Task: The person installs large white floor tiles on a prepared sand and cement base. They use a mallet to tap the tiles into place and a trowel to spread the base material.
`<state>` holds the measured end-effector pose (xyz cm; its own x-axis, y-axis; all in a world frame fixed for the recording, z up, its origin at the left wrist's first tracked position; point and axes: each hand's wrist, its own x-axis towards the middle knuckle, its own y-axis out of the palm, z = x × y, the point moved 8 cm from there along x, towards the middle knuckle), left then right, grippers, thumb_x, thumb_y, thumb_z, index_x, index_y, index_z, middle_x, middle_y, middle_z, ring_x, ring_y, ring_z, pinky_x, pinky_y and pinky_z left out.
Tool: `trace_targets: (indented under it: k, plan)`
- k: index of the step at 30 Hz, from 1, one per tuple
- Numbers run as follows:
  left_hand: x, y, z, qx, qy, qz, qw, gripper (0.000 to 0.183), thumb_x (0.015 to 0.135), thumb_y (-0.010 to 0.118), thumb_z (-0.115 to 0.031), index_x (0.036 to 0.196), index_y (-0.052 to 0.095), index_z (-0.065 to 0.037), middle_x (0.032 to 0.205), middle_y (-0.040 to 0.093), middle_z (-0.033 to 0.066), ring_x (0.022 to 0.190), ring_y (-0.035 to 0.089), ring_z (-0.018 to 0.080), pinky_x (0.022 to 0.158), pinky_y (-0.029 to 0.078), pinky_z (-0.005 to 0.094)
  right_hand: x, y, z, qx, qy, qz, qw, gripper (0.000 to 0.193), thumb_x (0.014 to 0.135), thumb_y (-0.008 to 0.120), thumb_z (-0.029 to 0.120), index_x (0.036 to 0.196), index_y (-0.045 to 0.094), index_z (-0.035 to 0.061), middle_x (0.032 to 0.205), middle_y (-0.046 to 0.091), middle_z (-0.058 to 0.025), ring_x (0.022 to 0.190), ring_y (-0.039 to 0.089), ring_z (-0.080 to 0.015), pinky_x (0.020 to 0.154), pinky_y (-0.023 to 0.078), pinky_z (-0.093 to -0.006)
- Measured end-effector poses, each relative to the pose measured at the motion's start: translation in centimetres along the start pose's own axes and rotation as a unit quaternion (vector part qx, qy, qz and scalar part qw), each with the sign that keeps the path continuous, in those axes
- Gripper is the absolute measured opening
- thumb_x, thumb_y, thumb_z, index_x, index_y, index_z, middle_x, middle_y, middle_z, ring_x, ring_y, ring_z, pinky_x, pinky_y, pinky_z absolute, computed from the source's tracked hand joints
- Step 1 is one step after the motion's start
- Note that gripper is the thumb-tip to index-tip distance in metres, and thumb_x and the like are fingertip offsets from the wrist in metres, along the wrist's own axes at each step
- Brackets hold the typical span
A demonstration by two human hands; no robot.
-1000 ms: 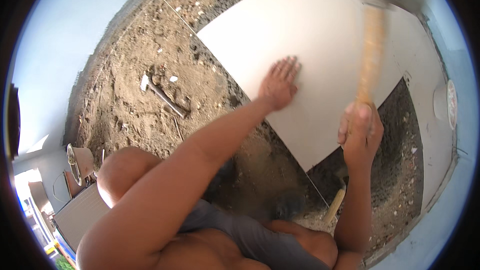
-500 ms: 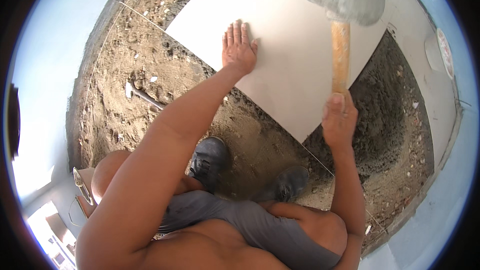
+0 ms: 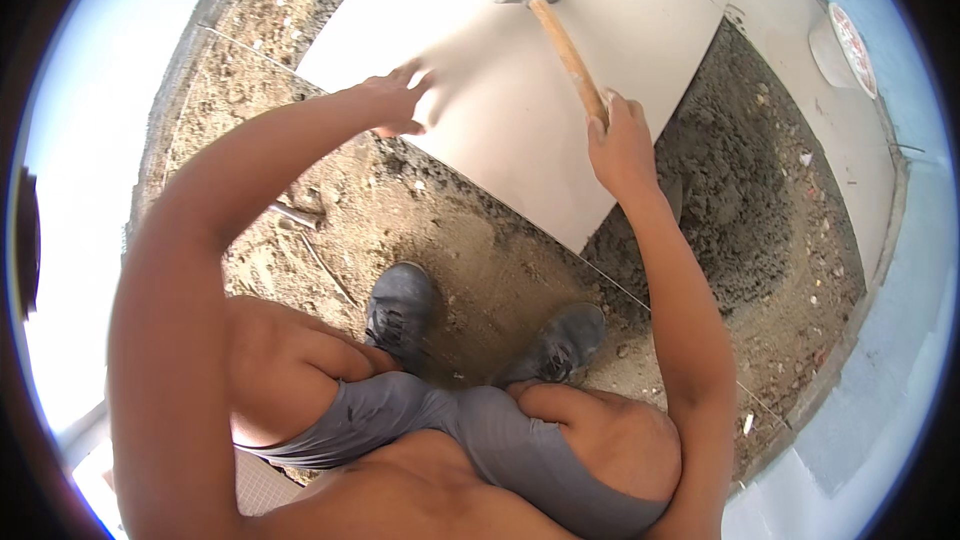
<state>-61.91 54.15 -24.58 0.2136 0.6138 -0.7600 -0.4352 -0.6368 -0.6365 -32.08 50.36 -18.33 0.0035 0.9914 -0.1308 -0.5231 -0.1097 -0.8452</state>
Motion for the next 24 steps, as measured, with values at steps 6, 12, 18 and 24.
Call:
trace_targets:
  k: [6, 12, 18, 24]
  plan:
    - [-3.5, 4.0, 1.9, -0.087, -0.017, 0.002, 0.996, 0.093, 0.092, 0.043, -0.068, 0.157, 0.005, -0.013, 0.161, -0.004, 0.023, 0.148, 0.009, 0.0401, 0.118, 0.025, 0.0518, -13.0, -5.5, -6.6, -0.204, 0.069, 0.045, 0.976, 0.039, 0.092, 0.063, 0.028, 0.115, 0.054, -0.0025, 0.113, 0.056, -0.0236, 0.107, 0.056, -0.0401, 0.087, 0.046, -0.047]
    - [-0.3, 3.1, -1.2, -0.176, -0.057, -0.097, 0.978, 0.102, 0.088, 0.037, -0.076, 0.157, -0.001, -0.012, 0.16, -0.009, 0.0254, 0.146, -0.007, 0.0474, 0.119, 0.01, 0.0556, -20.7, -4.7, -13.0, -0.151, 0.299, 0.096, 0.937, 0.043, 0.09, 0.066, 0.036, 0.106, 0.052, -0.0012, 0.101, 0.062, -0.0287, 0.095, 0.062, -0.0441, 0.078, 0.049, -0.0494]
    - [-0.9, 4.1, 1.0, -0.191, -0.087, -0.163, 0.964, 0.093, 0.094, 0.035, -0.067, 0.156, -0.005, -0.011, 0.16, -0.011, 0.0232, 0.148, -0.006, 0.0424, 0.12, 0.006, 0.051, -18.9, -10.1, -9.1, -0.137, 0.198, 0.042, 0.97, 0.041, 0.093, 0.062, 0.032, 0.108, 0.053, -0.0047, 0.104, 0.062, -0.027, 0.094, 0.062, -0.044, 0.08, 0.048, -0.0481]
    - [2.1, 1.3, 2.5, -0.224, -0.09, -0.259, 0.935, 0.09, 0.096, 0.023, -0.067, 0.155, 0.003, -0.002, 0.161, -0.003, 0.0228, 0.149, -0.005, 0.0395, 0.121, 0.003, 0.0493, -14.3, -15.8, -4.2, 0.117, 0.389, 0.082, 0.91, 0.035, 0.096, 0.057, 0.029, 0.117, 0.056, 0.0014, 0.074, 0.059, -0.0106, 0.059, 0.061, -0.0213, 0.051, 0.049, -0.0328]
